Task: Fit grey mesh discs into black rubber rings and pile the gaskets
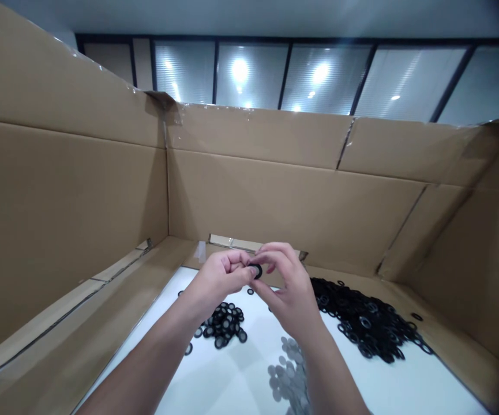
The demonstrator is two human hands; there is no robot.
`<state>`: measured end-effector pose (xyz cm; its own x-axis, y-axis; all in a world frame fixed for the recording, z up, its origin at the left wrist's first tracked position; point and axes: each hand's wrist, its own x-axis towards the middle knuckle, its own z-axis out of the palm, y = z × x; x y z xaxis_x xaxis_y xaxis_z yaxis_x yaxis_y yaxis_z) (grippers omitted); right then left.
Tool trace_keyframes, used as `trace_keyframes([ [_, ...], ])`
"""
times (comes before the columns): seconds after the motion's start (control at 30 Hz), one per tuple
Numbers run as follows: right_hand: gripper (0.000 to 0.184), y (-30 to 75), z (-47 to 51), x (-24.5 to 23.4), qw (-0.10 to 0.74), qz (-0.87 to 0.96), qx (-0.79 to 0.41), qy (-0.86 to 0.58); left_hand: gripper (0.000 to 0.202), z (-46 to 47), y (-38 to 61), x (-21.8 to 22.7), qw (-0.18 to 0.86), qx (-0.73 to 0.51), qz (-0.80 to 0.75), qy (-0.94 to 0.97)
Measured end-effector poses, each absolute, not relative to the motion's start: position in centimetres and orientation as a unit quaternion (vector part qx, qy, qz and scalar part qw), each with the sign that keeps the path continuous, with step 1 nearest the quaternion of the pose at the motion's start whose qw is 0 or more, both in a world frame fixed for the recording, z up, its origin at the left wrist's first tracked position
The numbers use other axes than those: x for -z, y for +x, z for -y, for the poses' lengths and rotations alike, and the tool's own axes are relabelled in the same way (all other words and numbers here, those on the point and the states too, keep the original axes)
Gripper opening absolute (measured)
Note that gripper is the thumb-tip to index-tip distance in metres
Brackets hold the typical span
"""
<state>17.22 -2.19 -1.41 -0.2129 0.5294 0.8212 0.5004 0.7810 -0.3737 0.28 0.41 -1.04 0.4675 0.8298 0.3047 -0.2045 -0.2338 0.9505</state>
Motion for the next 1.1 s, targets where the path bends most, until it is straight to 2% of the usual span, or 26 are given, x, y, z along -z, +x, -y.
trace_keyframes([
  [0.1, 0.025, 17.2, 2.0, 1.5, 0.551, 0.760, -0.010, -0.344, 0.022, -0.4, 0.4, 1.0, 0.562, -0.456, -0.254, 0.642],
  [0.27, 0.024, 18.0, 2.1, 1.1, 0.504, 0.805, -0.038, -0.310, 0.023, -0.3, 0.4, 0.9, 0.558, -0.455, -0.252, 0.647],
  [0.37, 0.022, 17.8, 2.0, 1.2, 0.525, 0.786, -0.012, -0.326, 0.023, -0.5, 0.3, 1.0, 0.556, -0.450, -0.254, 0.651],
  [0.47, 0.028, 17.0, 1.8, 1.7, 0.551, 0.758, 0.014, -0.350, 0.025, -0.7, 0.2, 1.0, 0.555, -0.448, -0.269, 0.647],
  [0.67, 0.044, 18.3, 1.9, 1.0, 0.514, 0.779, 0.014, -0.357, 0.026, -1.1, -0.3, 0.9, 0.554, -0.464, -0.271, 0.636],
  [0.77, 0.037, 21.7, 2.2, 0.1, 0.549, 0.733, 0.047, -0.398, 0.026, -1.6, -0.8, 1.0, 0.501, -0.449, -0.299, 0.677],
  [0.83, 0.028, 25.2, 2.1, 0.3, 0.591, 0.674, 0.056, -0.441, 0.025, -2.3, -1.3, 1.3, 0.437, -0.404, -0.331, 0.733],
  [0.9, 0.027, 29.3, 1.6, 1.7, 0.600, 0.624, 0.047, -0.498, 0.025, -3.3, -1.6, 2.0, 0.351, -0.331, -0.376, 0.791],
  [0.97, 0.030, 33.3, 0.9, 4.2, 0.540, 0.615, 0.026, -0.573, 0.023, -4.6, -1.7, 3.1, 0.262, -0.229, -0.424, 0.836],
  [1.03, 0.034, 36.5, 0.4, 7.5, 0.443, 0.612, 0.018, -0.655, 0.020, -6.0, -1.7, 4.6, 0.261, -0.170, -0.435, 0.845],
  [1.1, 0.032, 38.3, 0.1, 11.1, 0.394, 0.610, 0.010, -0.688, 0.014, -7.3, -1.5, 6.2, 0.269, -0.105, -0.439, 0.851],
])
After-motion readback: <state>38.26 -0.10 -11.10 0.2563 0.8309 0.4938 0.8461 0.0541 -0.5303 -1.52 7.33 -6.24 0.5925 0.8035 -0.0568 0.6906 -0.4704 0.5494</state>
